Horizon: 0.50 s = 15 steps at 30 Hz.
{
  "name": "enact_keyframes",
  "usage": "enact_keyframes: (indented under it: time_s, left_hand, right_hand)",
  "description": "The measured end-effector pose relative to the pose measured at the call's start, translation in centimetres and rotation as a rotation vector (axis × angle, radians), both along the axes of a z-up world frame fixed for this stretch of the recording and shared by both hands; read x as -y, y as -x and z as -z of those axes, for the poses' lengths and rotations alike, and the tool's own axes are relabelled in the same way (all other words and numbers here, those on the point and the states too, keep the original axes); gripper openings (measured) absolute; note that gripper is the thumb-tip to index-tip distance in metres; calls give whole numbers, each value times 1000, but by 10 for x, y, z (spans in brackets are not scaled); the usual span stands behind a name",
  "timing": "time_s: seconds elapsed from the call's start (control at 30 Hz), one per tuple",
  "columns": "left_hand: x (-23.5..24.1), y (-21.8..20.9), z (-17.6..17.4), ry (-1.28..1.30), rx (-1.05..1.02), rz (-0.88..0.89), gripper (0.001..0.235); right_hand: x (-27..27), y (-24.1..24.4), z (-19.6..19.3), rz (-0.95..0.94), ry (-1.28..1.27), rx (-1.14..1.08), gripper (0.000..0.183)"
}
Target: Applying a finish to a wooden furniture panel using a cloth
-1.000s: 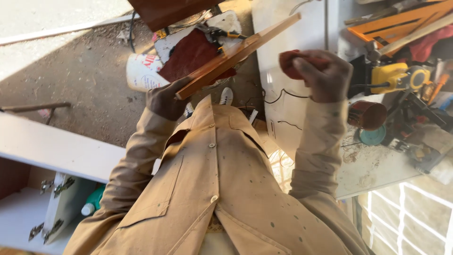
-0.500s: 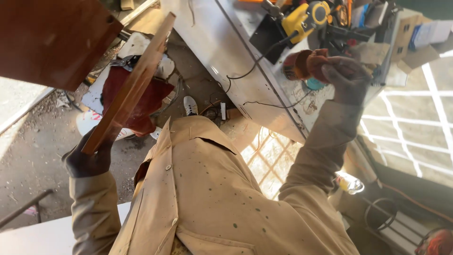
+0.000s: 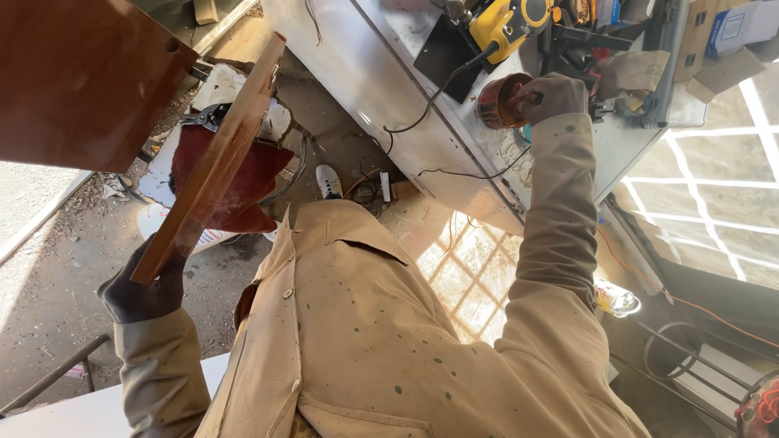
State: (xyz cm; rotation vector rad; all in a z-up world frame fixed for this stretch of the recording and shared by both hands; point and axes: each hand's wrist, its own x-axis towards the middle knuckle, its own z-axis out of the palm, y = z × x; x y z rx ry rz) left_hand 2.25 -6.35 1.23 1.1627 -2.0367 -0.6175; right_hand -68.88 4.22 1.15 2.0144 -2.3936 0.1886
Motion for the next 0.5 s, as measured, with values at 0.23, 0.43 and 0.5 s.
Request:
enact_keyframes:
  time_s: [0.23, 0.43, 0.5]
  left_hand:
    - [-38, -81, 47, -15, 15, -34, 30]
    - [-47, -81, 60, -20, 29, -62, 30]
    - [-44, -84, 61, -26, 32, -54, 30]
  right_hand:
    - [4, 23, 39, 14, -227, -94, 22]
    - [-27, -4, -34, 296, -61, 506, 29]
    - [-29, -10, -38, 355, 0, 706, 26]
